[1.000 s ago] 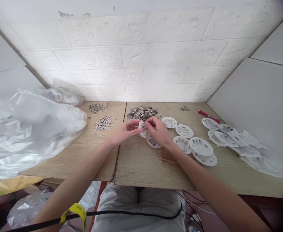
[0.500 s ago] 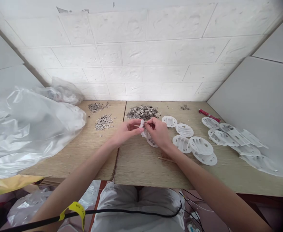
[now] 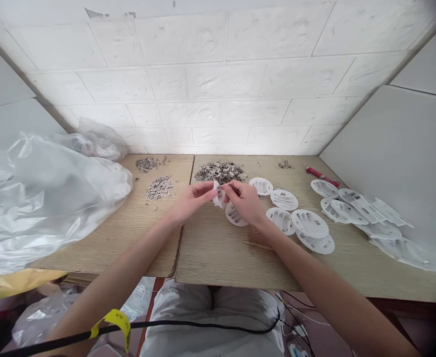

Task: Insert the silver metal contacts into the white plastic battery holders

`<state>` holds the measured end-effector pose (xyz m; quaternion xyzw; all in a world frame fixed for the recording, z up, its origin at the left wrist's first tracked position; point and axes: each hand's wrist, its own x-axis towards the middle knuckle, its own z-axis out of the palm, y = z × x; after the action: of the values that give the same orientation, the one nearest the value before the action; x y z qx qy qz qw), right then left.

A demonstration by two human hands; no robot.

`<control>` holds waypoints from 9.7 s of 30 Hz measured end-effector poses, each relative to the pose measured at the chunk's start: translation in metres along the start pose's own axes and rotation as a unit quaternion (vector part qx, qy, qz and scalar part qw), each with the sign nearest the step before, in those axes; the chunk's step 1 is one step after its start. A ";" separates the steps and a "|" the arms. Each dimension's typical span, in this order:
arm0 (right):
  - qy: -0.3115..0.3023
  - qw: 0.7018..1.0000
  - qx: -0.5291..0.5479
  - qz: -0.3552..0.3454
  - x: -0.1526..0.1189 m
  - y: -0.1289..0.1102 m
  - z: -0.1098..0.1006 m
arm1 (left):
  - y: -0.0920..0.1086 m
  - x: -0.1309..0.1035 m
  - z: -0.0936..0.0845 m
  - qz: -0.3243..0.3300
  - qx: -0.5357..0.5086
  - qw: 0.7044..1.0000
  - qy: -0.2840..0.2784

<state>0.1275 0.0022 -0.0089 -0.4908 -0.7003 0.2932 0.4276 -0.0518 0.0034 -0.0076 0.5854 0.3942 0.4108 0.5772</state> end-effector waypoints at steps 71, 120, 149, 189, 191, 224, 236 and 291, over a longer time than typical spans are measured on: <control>-0.102 0.939 0.286 0.162 0.010 0.002 -0.015 | -0.001 0.001 0.004 -0.035 -0.199 0.978 -0.045; -0.217 0.950 -0.222 -0.013 -0.092 -0.011 -0.061 | 0.001 0.007 -0.003 -0.089 -0.269 0.959 0.017; -0.112 0.964 -0.207 -0.127 -0.006 0.010 -0.024 | -0.002 0.003 0.001 -0.071 -0.170 0.983 -0.019; -0.066 0.930 -0.297 -0.207 -0.010 0.018 -0.024 | -0.003 -0.001 0.004 -0.072 -0.189 0.978 -0.042; -0.066 0.928 -0.303 -0.206 -0.011 0.018 -0.023 | -0.005 -0.001 0.005 -0.064 -0.190 0.979 -0.043; -0.062 0.938 -0.294 -0.173 -0.009 0.013 -0.022 | -0.008 0.003 0.011 -0.065 -0.215 0.974 -0.009; -0.075 0.910 -0.350 -0.210 -0.011 0.018 -0.019 | -0.011 0.001 0.017 -0.059 -0.180 0.982 -0.003; -0.102 0.941 -0.277 -0.166 -0.010 0.014 -0.022 | -0.008 0.005 0.010 -0.072 -0.190 0.979 0.025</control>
<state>0.1542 -0.0023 -0.0134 -0.4341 -0.8652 0.0608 0.2433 -0.0401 0.0048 -0.0157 0.4248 0.3649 0.4496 0.6959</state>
